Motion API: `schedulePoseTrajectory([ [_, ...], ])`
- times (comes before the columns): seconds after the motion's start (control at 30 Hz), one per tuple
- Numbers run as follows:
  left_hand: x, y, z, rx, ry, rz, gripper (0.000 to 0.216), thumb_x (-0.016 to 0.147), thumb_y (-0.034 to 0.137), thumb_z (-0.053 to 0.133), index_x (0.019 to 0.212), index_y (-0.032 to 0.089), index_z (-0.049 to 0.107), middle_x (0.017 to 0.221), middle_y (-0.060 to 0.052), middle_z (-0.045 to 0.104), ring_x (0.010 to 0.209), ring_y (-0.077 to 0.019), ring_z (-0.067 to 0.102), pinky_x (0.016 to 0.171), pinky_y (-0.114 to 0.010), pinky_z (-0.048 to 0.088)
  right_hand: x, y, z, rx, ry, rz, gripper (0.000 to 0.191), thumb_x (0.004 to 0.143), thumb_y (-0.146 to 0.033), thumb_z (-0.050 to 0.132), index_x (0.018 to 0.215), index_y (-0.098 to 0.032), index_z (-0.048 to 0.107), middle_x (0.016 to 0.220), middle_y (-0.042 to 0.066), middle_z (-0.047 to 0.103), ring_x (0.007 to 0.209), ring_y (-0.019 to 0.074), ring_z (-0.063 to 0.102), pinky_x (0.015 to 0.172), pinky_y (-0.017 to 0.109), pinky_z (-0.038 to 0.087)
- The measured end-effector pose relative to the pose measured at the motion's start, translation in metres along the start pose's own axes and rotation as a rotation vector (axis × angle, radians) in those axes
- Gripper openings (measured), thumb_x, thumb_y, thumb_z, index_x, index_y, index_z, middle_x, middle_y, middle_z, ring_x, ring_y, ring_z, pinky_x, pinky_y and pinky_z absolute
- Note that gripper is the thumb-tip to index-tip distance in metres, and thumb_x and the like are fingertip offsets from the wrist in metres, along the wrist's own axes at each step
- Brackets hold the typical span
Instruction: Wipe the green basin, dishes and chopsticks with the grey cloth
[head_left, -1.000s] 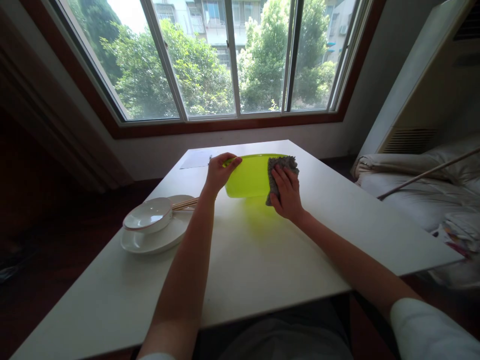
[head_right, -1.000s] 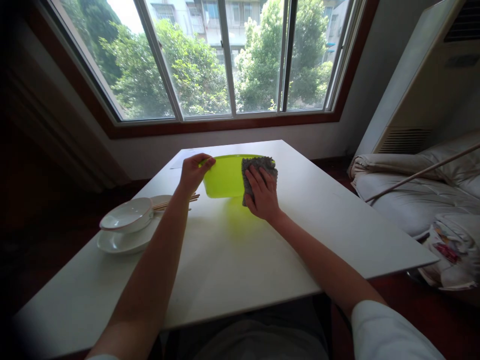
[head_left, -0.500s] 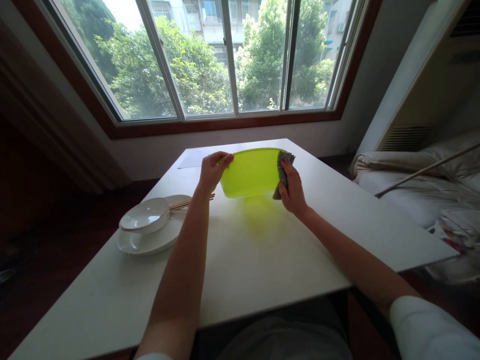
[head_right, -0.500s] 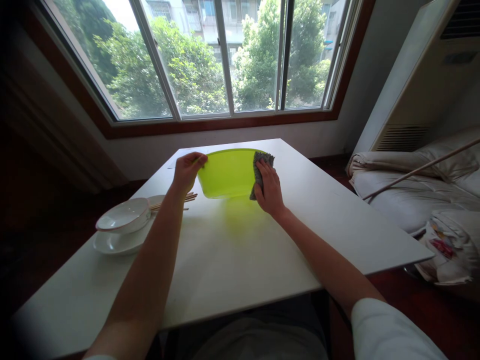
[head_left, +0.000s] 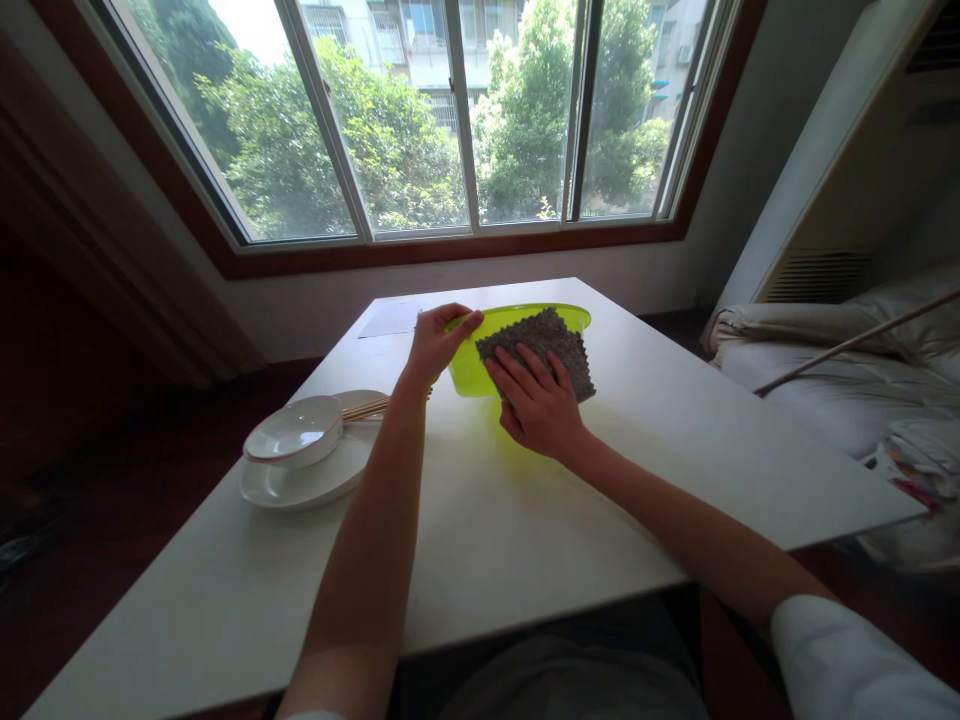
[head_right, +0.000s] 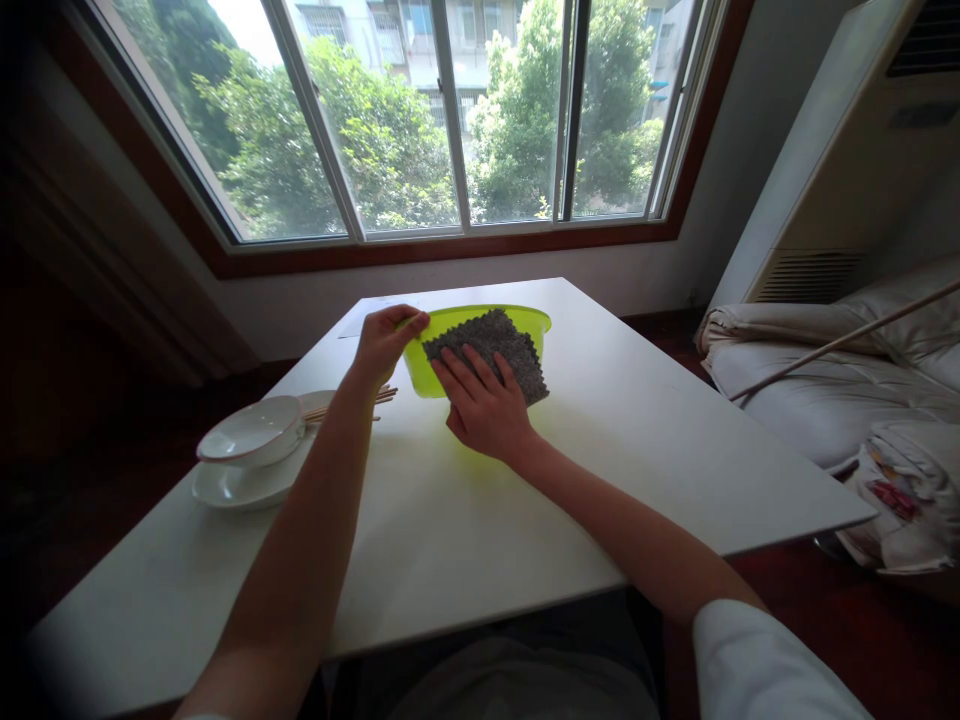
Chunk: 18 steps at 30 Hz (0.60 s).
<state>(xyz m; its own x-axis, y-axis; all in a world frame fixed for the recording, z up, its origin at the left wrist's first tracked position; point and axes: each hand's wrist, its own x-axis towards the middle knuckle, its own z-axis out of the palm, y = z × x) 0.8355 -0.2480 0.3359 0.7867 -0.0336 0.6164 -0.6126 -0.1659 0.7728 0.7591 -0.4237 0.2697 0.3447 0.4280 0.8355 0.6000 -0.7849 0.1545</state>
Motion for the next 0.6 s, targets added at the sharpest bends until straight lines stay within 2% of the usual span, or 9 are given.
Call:
schedulePoseTrajectory([
  [0.17, -0.001, -0.008, -0.005, -0.063, -0.030, -0.048, 0.030, 0.064, 0.046, 0.074, 0.066, 0.017, 0.065, 0.060, 0.001, 0.059, 0.052, -0.0088, 0.049, 0.050, -0.022, 0.038, -0.007, 0.024, 0.002, 0.037, 0.073, 0.069, 0.057, 0.083, -0.024, 0.042, 0.140, -0.023, 0.039, 0.142, 0.004, 0.045, 0.135, 0.0269, 0.033, 0.113, 0.050, 0.018],
  [0.3, 0.001, -0.016, -0.010, -0.074, -0.006, -0.035, 0.031, 0.063, 0.047, 0.074, 0.065, 0.018, 0.065, 0.060, 0.000, 0.059, 0.053, -0.0094, 0.050, 0.052, -0.023, 0.039, -0.022, 0.055, 0.010, 0.168, 0.154, 0.196, 0.059, 0.085, -0.026, 0.039, 0.143, -0.020, 0.031, 0.146, 0.009, 0.039, 0.137, 0.0288, 0.029, 0.110, 0.053, 0.024],
  [0.4, 0.002, -0.018, -0.013, -0.074, 0.006, -0.034, 0.032, 0.062, 0.048, 0.074, 0.066, 0.018, 0.064, 0.060, 0.000, 0.059, 0.053, -0.0092, 0.049, 0.053, -0.023, 0.040, -0.031, 0.071, 0.019, 0.329, 0.226, 0.273, 0.059, 0.088, -0.026, 0.034, 0.145, -0.018, 0.024, 0.147, 0.012, 0.034, 0.135, 0.0280, 0.032, 0.108, 0.051, 0.030],
  [0.5, 0.001, -0.019, -0.017, -0.081, 0.006, -0.031, 0.031, 0.063, 0.048, 0.074, 0.066, 0.018, 0.064, 0.060, 0.001, 0.059, 0.053, -0.0090, 0.049, 0.054, -0.023, 0.040, -0.031, 0.074, 0.024, 0.386, 0.255, 0.325, 0.056, 0.089, -0.025, 0.030, 0.145, -0.019, 0.024, 0.147, 0.012, 0.034, 0.133, 0.0276, 0.035, 0.105, 0.050, 0.034],
  [0.6, 0.000, -0.019, -0.020, -0.098, -0.013, -0.025, 0.030, 0.063, 0.046, 0.074, 0.066, 0.018, 0.065, 0.061, 0.001, 0.059, 0.054, -0.0089, 0.050, 0.054, -0.022, 0.041, -0.026, 0.067, 0.022, 0.331, 0.254, 0.319, 0.056, 0.090, -0.026, 0.028, 0.145, -0.021, 0.024, 0.146, 0.011, 0.035, 0.132, 0.0281, 0.036, 0.104, 0.051, 0.034],
])
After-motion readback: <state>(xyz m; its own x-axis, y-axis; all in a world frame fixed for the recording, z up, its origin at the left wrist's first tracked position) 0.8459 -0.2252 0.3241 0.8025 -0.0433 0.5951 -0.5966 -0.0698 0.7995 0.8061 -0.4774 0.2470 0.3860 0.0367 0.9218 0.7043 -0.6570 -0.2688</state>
